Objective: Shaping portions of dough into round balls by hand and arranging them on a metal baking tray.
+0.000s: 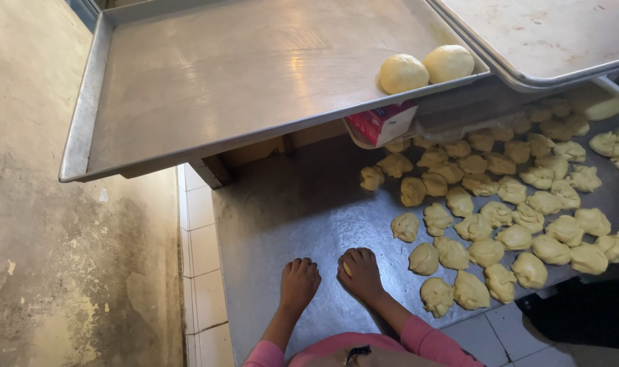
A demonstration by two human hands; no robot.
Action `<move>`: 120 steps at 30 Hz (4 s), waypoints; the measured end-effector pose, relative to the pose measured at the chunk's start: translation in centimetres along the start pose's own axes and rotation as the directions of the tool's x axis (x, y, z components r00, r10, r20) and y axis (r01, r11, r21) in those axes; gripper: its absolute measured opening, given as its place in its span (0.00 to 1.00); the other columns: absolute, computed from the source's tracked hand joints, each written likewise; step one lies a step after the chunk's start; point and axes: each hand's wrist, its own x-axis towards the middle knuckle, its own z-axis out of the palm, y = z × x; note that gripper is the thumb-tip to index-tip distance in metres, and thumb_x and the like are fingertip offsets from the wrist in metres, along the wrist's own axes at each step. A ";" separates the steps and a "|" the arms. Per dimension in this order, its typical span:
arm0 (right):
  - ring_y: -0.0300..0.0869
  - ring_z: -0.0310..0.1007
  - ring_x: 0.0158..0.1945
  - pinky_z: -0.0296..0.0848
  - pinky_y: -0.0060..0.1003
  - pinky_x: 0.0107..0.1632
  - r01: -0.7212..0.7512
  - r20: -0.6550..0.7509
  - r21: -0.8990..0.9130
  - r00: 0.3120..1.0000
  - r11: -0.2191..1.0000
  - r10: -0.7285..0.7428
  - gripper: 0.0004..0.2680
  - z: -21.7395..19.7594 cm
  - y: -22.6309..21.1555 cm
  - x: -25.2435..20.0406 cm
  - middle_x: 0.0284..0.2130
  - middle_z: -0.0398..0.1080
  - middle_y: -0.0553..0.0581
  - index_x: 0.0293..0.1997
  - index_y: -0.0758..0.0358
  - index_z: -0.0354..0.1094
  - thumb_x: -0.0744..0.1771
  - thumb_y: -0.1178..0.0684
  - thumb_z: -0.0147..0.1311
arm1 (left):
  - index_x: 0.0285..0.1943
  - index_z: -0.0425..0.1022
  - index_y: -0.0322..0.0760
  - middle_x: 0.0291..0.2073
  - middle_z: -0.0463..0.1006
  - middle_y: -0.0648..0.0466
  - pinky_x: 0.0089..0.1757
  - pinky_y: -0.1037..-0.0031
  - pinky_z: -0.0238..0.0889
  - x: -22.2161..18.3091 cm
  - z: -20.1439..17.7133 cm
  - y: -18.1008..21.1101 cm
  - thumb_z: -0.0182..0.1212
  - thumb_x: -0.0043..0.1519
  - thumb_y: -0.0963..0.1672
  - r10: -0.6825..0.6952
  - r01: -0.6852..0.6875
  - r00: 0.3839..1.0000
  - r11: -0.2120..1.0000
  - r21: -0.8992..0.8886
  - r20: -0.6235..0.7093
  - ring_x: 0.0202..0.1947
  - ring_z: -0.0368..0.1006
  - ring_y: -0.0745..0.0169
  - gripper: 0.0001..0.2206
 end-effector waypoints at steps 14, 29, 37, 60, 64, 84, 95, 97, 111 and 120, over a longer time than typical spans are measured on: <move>0.48 0.63 0.45 0.60 0.47 0.57 -0.023 0.125 -0.074 0.992 0.997 0.032 0.08 1.7 2.0 -0.2 0.41 0.66 0.52 0.41 0.56 0.70 0.63 0.49 0.58 | 0.57 0.77 0.43 0.61 0.70 0.50 0.51 0.56 0.64 -2.4 0.2 -1.8 0.70 0.53 0.48 -0.016 0.018 0.913 1.000 -0.001 0.408 0.61 0.64 0.47 0.22; 0.62 0.60 0.67 0.63 0.69 0.62 -0.208 0.425 -0.132 0.871 0.969 0.245 0.21 -1.6 1.9 -2.4 0.64 0.61 0.58 0.65 0.49 0.63 0.64 0.43 0.57 | 0.64 0.73 0.52 0.56 0.69 0.51 0.51 0.59 0.74 -0.9 -0.5 -4.8 0.70 0.49 0.39 -0.012 0.080 0.749 0.994 -0.072 0.662 0.57 0.71 0.41 0.30; 0.72 0.67 0.56 0.78 0.63 0.46 -0.279 0.477 -0.127 0.824 0.952 0.305 0.20 3.1 5.7 -1.9 0.54 0.63 0.60 0.58 0.47 0.63 0.61 0.49 0.63 | 0.52 0.81 0.47 0.45 0.78 0.43 0.46 0.54 0.76 0.7 3.1 -7.6 0.74 0.45 0.43 -0.209 0.455 0.681 0.872 -0.180 0.702 0.47 0.79 0.35 0.23; 0.71 0.71 0.55 0.74 0.50 0.54 0.147 0.241 0.340 0.941 0.929 -0.237 0.22 -36.1 -4.8 35.4 0.52 0.67 0.81 0.63 0.80 0.62 0.67 0.49 0.58 | 0.52 0.77 0.25 0.39 0.83 0.36 0.36 0.73 0.85 38.9 -30.0 -0.9 0.75 0.57 0.46 0.201 -0.251 0.967 0.847 -0.469 -0.155 0.34 0.86 0.47 0.21; 0.59 0.75 0.50 0.74 0.53 0.52 -0.016 0.398 0.025 0.917 1.000 0.005 0.18 -33.4 -4.2 38.7 0.51 0.74 0.66 0.60 0.62 0.70 0.64 0.53 0.62 | 0.50 0.78 0.30 0.39 0.83 0.39 0.39 0.72 0.84 41.7 -25.1 -2.3 0.74 0.50 0.49 -0.024 0.103 0.987 0.855 -0.508 0.159 0.37 0.85 0.47 0.24; 0.44 0.75 0.47 0.46 0.66 0.72 0.385 0.308 -0.196 0.897 0.902 -0.316 0.11 -31.4 -2.5 36.6 0.59 0.73 0.51 0.61 0.57 0.71 0.74 0.49 0.45 | 0.66 0.70 0.30 0.60 0.76 0.40 0.58 0.65 0.67 40.2 -24.4 -0.1 0.38 0.72 0.52 0.216 -0.107 0.941 0.920 -0.376 0.262 0.57 0.75 0.50 0.25; 0.64 0.63 0.69 0.46 0.63 0.76 0.455 -0.194 0.026 0.876 0.890 -0.442 0.23 -32.2 -1.7 32.4 0.65 0.66 0.74 0.64 0.76 0.66 0.78 0.41 0.28 | 0.74 0.61 0.32 0.76 0.50 0.36 0.68 0.55 0.41 38.6 -26.1 1.3 0.40 0.72 0.49 0.132 -0.004 0.952 0.909 -0.417 0.278 0.76 0.42 0.41 0.24; 0.60 0.66 0.59 0.58 0.57 0.64 0.474 -0.374 0.026 0.821 0.880 -0.432 0.16 -30.7 -0.1 30.6 0.56 0.68 0.73 0.58 0.76 0.66 0.77 0.50 0.34 | 0.72 0.63 0.29 0.75 0.51 0.32 0.68 0.57 0.42 38.0 -26.2 0.0 0.44 0.69 0.43 0.153 -0.061 0.967 0.914 -0.400 0.202 0.75 0.44 0.38 0.22; 0.58 0.66 0.56 0.67 0.48 0.57 -0.044 0.062 0.147 0.997 0.988 0.035 0.19 -1.6 12.5 15.5 0.56 0.64 0.65 0.62 0.62 0.65 0.63 0.56 0.59 | 0.53 0.84 0.37 0.37 0.77 0.51 0.32 0.77 0.72 36.8 -25.8 3.1 0.68 0.60 0.45 0.165 -0.172 0.985 0.972 -0.159 -0.056 0.34 0.71 0.61 0.14; 0.60 0.51 0.70 0.52 0.73 0.64 -0.091 0.421 -0.552 0.827 0.829 0.372 0.18 13.2 24.8 17.5 0.69 0.56 0.58 0.65 0.44 0.63 0.66 0.49 0.49 | 0.71 0.68 0.37 0.62 0.77 0.38 0.46 0.63 0.68 32.4 -26.4 4.4 0.51 0.70 0.56 0.163 -0.163 0.974 0.987 0.014 -0.159 0.51 0.75 0.48 0.27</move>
